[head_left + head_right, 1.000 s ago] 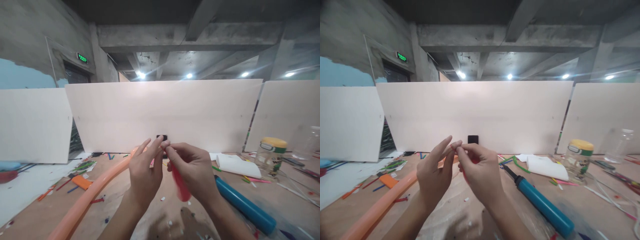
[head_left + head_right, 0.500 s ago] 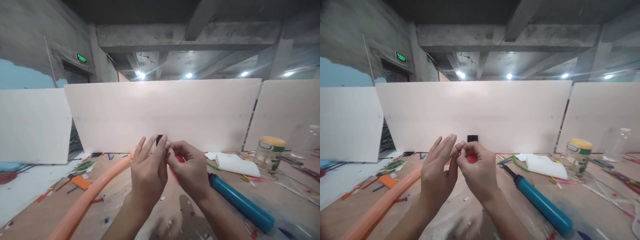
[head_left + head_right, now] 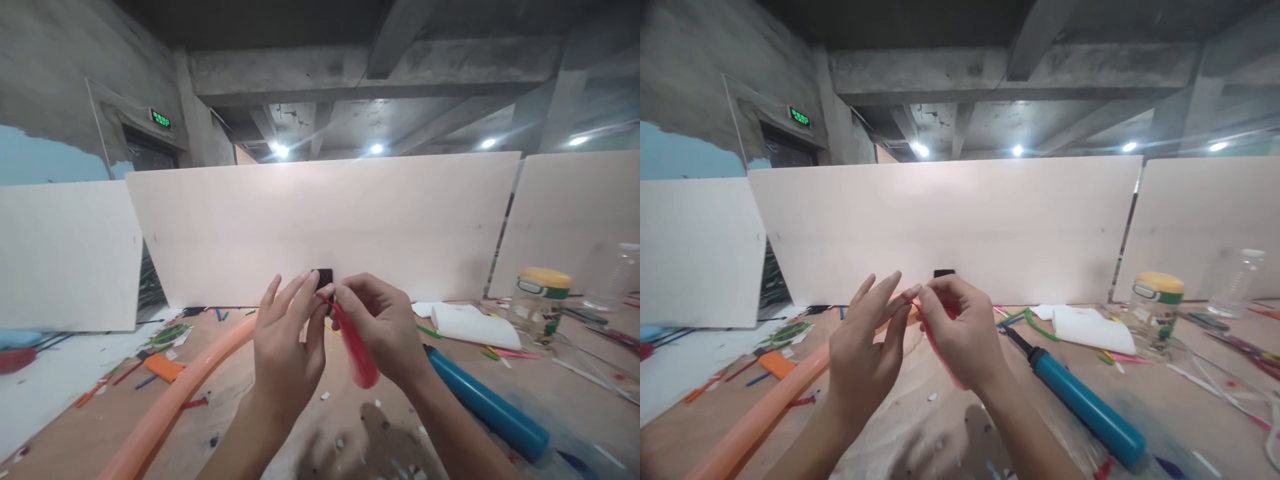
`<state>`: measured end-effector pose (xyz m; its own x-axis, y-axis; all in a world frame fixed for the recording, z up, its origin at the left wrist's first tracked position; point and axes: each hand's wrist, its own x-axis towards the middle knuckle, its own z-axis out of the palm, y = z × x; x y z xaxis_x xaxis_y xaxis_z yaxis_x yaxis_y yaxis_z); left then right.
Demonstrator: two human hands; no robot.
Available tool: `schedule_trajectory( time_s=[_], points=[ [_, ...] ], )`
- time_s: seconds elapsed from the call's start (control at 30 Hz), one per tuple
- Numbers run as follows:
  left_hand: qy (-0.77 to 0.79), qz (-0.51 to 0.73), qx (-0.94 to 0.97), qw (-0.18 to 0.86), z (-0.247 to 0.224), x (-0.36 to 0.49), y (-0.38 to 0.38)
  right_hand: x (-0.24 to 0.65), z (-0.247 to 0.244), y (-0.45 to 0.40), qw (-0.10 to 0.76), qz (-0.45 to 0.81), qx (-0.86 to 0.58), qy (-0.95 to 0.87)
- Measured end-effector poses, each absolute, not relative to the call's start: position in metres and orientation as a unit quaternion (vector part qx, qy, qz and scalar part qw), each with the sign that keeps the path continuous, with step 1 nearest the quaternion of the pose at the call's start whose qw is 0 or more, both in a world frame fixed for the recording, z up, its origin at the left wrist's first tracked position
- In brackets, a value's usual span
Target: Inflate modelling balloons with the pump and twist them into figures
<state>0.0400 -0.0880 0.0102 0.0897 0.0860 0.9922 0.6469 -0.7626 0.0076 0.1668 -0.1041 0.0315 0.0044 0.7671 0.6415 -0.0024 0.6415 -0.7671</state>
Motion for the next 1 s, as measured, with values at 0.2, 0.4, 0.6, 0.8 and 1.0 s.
schedule_trajectory(
  time_s=[0.2,0.4,0.6,0.8,1.0],
  points=[
    [-0.275,-0.567,-0.751,0.196,0.008,0.035,-0.087,0.180,0.032,-0.101,0.541,0.224,-0.370,-0.721],
    [-0.356,-0.467,-0.803,0.107,0.007,0.029,-0.081,0.188,0.023,-0.092,0.455,0.176,-0.401,-0.776],
    [-0.387,-0.443,-0.809,0.019,0.009,0.024,-0.081,0.183,0.016,-0.091,0.449,0.103,-0.406,-0.789],
    [-0.345,-0.465,-0.803,-0.140,0.008,0.026,-0.081,0.187,0.019,-0.090,0.451,0.154,-0.379,-0.793],
    [-0.334,-0.494,-0.738,-0.316,0.011,0.026,-0.081,0.186,0.015,-0.086,0.469,0.056,-0.350,-0.809]
  ],
)
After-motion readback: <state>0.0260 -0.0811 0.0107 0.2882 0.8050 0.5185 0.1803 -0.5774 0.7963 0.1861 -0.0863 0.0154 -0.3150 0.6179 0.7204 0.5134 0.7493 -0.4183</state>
